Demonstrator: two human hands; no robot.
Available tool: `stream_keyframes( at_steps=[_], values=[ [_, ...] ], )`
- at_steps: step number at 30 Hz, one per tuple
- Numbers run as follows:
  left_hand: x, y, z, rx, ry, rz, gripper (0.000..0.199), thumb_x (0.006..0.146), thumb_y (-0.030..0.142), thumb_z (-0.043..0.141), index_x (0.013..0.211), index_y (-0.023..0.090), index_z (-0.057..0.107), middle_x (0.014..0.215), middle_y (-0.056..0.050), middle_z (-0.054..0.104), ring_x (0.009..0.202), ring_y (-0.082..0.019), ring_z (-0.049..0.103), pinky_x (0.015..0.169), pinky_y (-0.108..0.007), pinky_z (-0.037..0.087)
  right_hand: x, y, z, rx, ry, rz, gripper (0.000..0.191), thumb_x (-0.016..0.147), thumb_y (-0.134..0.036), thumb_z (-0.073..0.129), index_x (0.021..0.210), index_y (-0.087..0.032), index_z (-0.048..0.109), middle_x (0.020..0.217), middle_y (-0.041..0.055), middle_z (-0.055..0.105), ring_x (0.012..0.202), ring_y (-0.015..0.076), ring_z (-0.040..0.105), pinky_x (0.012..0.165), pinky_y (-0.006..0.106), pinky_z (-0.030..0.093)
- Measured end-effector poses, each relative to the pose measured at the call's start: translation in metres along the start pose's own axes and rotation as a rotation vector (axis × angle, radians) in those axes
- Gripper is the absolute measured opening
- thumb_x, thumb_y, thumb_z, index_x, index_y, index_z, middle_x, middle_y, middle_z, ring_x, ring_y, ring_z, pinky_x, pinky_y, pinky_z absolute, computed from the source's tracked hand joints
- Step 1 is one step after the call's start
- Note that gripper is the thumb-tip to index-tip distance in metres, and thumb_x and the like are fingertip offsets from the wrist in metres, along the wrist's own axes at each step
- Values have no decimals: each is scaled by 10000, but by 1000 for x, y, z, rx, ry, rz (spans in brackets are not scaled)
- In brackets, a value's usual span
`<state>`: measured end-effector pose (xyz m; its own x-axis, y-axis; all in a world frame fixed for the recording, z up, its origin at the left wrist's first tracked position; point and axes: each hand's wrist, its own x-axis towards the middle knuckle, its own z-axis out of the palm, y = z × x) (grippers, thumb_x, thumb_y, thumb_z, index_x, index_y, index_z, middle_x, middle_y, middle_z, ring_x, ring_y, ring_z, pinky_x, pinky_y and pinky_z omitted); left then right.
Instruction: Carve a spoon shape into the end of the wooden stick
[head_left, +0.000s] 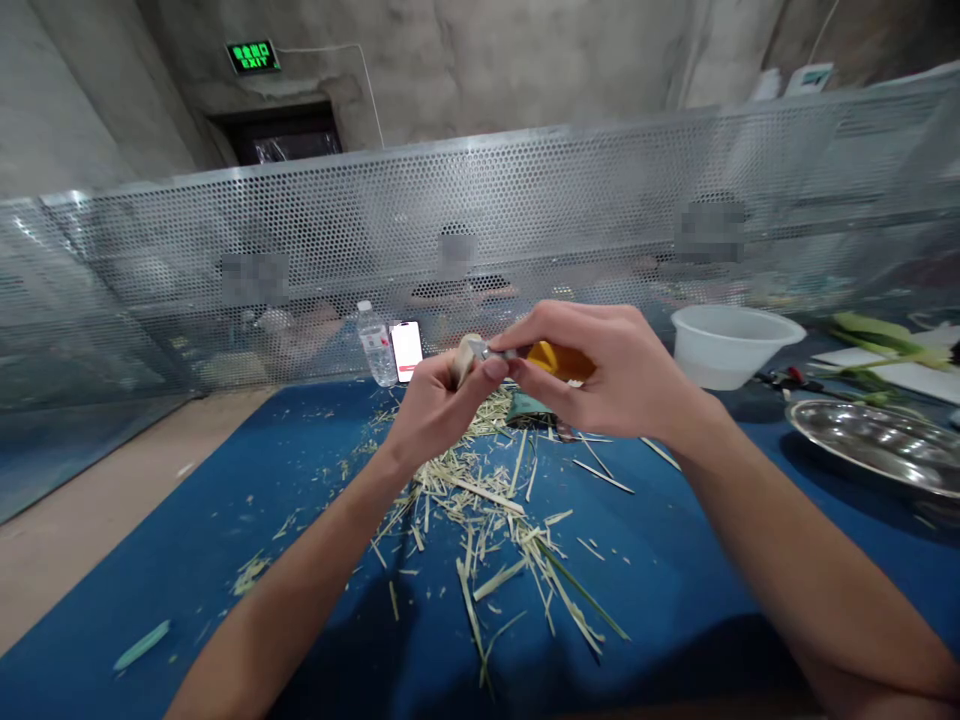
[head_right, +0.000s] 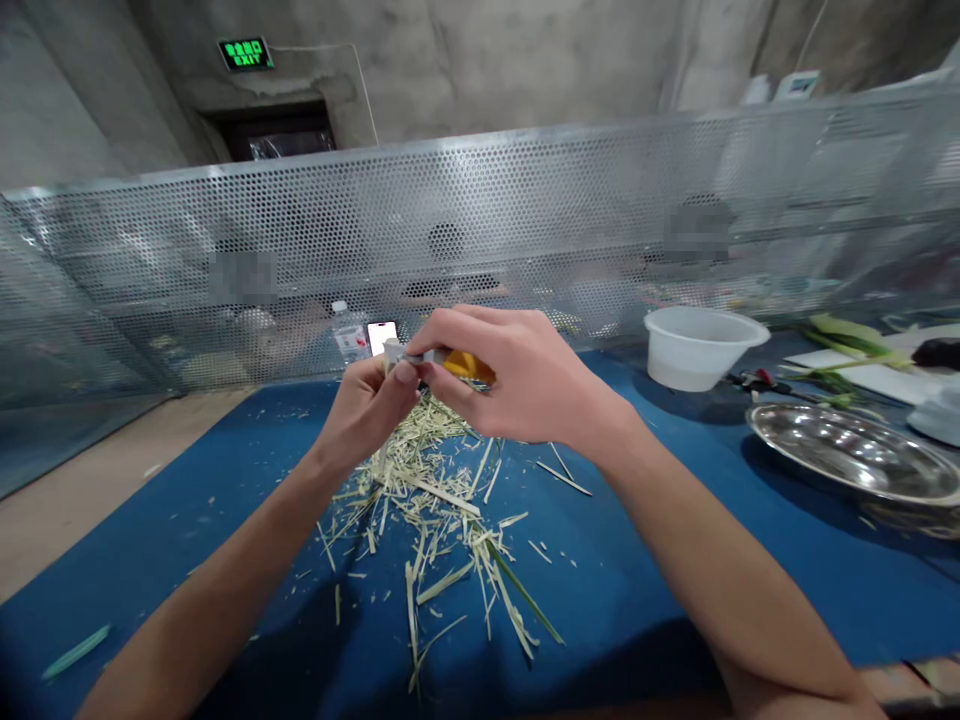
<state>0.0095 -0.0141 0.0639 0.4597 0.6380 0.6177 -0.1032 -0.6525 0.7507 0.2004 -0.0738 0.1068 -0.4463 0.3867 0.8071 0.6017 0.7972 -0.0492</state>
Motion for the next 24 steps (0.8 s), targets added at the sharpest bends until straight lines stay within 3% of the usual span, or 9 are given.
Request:
stream_keyframes(
  at_steps=[6,13,17,20,24],
  values=[
    [-1,6,1,52,-14,-3,565,833,649,606,573,197,388,513,60,305,456,-63,247,415,-267,166,0,0,-1,23,-7,5,132,888,-253,612,994,-206,676,851,-7,709,699,97,610,624,229,433],
    [-1,6,2,58,35,-30,561,867,631,579,580,196,372,534,56,290,456,-57,242,425,-266,152,0,-4,2,-101,36,21,151,909,-289,581,973,-195,681,882,17,731,699,116,628,603,253,433],
    [-1,7,2,50,74,-69,575,894,601,564,576,196,306,531,65,247,449,-46,226,428,-256,143,2,-7,3,-196,127,46,185,934,-321,542,982,-211,683,912,28,745,690,126,641,611,267,462],
    [-1,8,0,38,58,-75,525,897,568,585,613,193,352,548,68,273,450,-38,252,422,-239,166,3,-7,5,-211,233,95,192,940,-330,533,1012,-225,677,963,36,753,744,138,666,641,271,489],
    [-1,8,-1,-99,-2,-61,311,937,465,582,835,217,424,615,83,339,423,-28,284,392,-217,177,3,-5,8,-232,306,139,174,926,-310,557,1032,-240,676,901,21,748,731,139,666,668,278,506]
  ],
)
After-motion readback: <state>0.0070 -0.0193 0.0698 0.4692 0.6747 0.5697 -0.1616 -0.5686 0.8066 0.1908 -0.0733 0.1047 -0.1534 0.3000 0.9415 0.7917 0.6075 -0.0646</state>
